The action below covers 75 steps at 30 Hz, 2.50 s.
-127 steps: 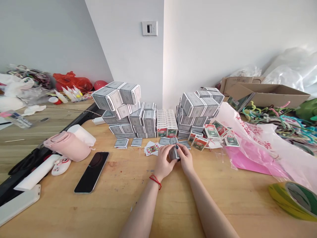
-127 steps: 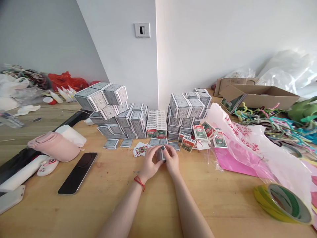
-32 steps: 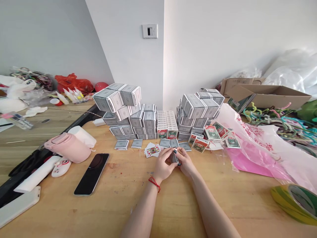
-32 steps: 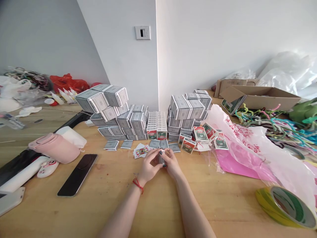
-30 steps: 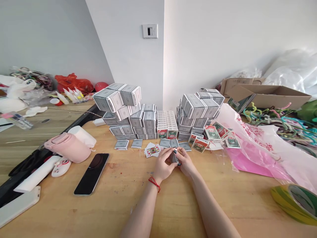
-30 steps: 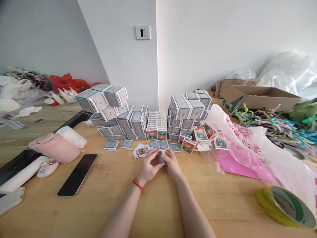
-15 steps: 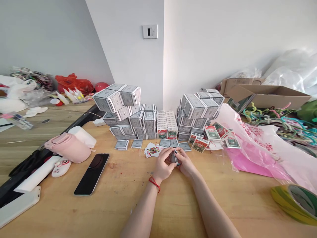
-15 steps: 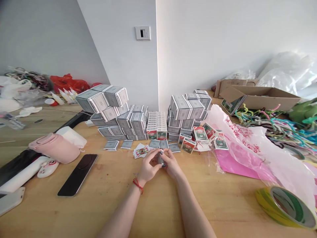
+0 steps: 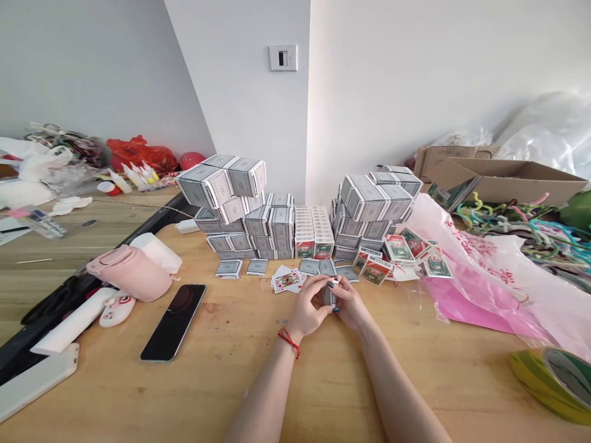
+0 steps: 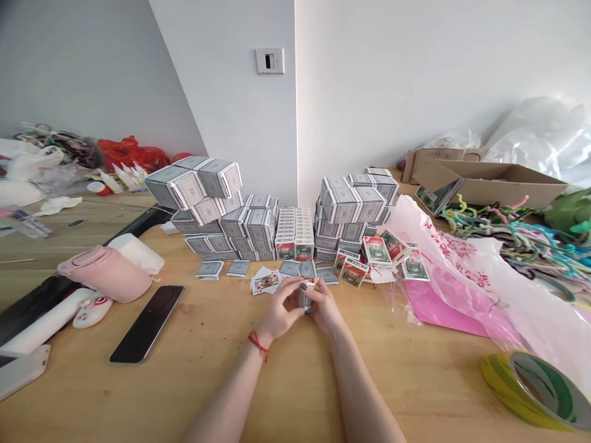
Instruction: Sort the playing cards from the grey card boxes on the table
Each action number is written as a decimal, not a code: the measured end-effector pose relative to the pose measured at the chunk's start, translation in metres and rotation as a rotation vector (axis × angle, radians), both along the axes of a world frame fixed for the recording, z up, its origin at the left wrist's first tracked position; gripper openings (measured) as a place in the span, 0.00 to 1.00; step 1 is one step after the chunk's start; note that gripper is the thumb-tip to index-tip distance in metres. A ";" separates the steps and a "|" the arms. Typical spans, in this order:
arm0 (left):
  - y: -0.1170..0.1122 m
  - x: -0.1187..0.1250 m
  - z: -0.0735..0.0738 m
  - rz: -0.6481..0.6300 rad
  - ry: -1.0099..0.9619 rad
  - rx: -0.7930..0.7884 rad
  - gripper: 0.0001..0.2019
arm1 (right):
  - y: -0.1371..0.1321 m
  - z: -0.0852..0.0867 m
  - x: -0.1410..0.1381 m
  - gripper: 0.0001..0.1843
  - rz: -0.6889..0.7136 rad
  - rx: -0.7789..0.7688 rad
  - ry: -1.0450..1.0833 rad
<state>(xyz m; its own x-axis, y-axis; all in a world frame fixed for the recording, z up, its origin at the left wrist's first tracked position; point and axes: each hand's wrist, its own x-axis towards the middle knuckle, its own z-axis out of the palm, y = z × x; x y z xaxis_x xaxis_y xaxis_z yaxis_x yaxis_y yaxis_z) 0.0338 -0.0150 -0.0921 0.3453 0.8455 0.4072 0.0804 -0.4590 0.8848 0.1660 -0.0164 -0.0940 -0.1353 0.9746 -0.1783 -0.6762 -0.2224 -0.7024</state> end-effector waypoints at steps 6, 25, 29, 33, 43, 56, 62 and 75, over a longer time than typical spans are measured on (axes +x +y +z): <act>0.003 -0.003 -0.002 -0.025 -0.013 -0.093 0.27 | 0.000 -0.005 0.000 0.10 0.066 0.009 0.017; 0.006 -0.008 -0.001 -0.071 -0.058 -0.172 0.26 | -0.001 -0.006 0.004 0.09 0.182 -0.027 0.020; 0.006 -0.007 -0.002 -0.111 -0.112 -0.212 0.27 | -0.002 -0.002 0.001 0.10 0.134 -0.057 0.006; 0.005 -0.007 0.000 -0.128 -0.137 -0.215 0.28 | -0.003 0.001 -0.004 0.11 0.105 -0.035 0.024; 0.002 -0.004 0.008 -0.160 -0.207 -0.222 0.25 | -0.002 -0.002 -0.004 0.16 -0.099 0.016 0.000; 0.006 0.000 0.006 -0.067 -0.300 -0.736 0.30 | -0.005 0.007 -0.009 0.30 -0.330 0.232 -0.365; 0.007 -0.004 0.012 -0.129 -0.224 -0.824 0.29 | -0.006 0.003 -0.010 0.33 -0.243 0.350 -0.525; 0.016 -0.005 -0.009 -0.265 -0.333 -0.882 0.22 | -0.001 -0.004 -0.011 0.33 -0.294 0.319 -0.543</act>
<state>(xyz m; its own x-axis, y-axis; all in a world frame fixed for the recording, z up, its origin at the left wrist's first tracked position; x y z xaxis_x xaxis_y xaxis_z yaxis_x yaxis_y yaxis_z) 0.0292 0.0006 -0.1014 0.5498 0.8050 -0.2229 -0.2463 0.4113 0.8776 0.1549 -0.0174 -0.0978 0.1699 0.9731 0.1555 -0.2113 0.1901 -0.9588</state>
